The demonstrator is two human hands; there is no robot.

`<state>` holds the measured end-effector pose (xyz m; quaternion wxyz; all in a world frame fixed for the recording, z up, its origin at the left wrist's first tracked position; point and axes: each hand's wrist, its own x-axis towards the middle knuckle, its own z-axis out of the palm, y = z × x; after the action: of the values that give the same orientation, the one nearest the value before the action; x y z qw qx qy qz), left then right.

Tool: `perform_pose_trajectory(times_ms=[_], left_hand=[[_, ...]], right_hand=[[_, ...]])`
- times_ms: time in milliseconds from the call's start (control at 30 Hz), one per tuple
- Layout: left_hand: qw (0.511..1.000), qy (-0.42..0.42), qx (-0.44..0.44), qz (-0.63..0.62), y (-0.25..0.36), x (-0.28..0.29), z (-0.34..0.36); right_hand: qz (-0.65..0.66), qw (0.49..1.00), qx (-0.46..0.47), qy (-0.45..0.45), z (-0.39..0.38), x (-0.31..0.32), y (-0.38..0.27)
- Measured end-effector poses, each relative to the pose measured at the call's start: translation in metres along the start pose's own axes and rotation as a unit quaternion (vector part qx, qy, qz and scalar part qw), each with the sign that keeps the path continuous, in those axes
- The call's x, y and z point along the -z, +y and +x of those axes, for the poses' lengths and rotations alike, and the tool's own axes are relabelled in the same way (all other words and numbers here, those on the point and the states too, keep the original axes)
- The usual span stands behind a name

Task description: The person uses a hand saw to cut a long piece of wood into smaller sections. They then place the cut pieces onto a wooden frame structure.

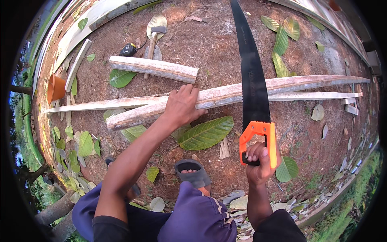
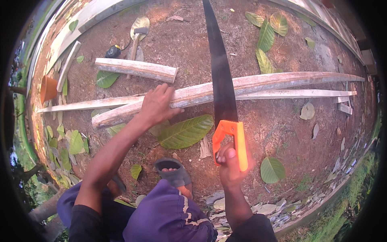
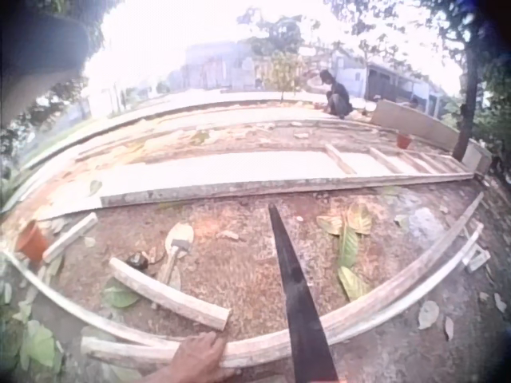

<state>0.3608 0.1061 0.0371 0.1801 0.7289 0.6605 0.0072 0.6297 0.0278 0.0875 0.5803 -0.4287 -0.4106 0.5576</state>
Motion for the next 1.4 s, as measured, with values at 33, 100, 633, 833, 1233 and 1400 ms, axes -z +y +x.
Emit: perform_pose_trajectory(times_ms=[33,100,633,833,1233,1400], left_hand=[[1.000,0.003,0.005,-0.010,-0.001,0.001,0.000],[1.000,-0.009,-0.015,0.002,0.003,0.005,-0.001],[0.969,-0.074,0.202,-0.121,0.014,0.008,0.004],[0.967,-0.050,0.244,-0.058,0.023,-0.001,-0.008],[0.976,-0.050,0.214,-0.004,0.019,0.000,-0.014],[0.972,-0.025,0.231,-0.023,-0.018,0.001,-0.032]], right_hand=[[0.002,1.000,-0.001,-0.003,-0.002,0.000,0.003],[-0.017,0.999,-0.032,0.000,-0.009,0.002,0.003],[-0.266,0.962,-0.027,-0.059,-0.083,0.019,-0.005],[-0.302,0.950,-0.013,-0.076,-0.088,0.023,0.004],[-0.287,0.953,-0.045,-0.081,-0.100,0.007,-0.008],[-0.270,0.955,-0.065,-0.108,-0.098,-0.010,-0.005]])
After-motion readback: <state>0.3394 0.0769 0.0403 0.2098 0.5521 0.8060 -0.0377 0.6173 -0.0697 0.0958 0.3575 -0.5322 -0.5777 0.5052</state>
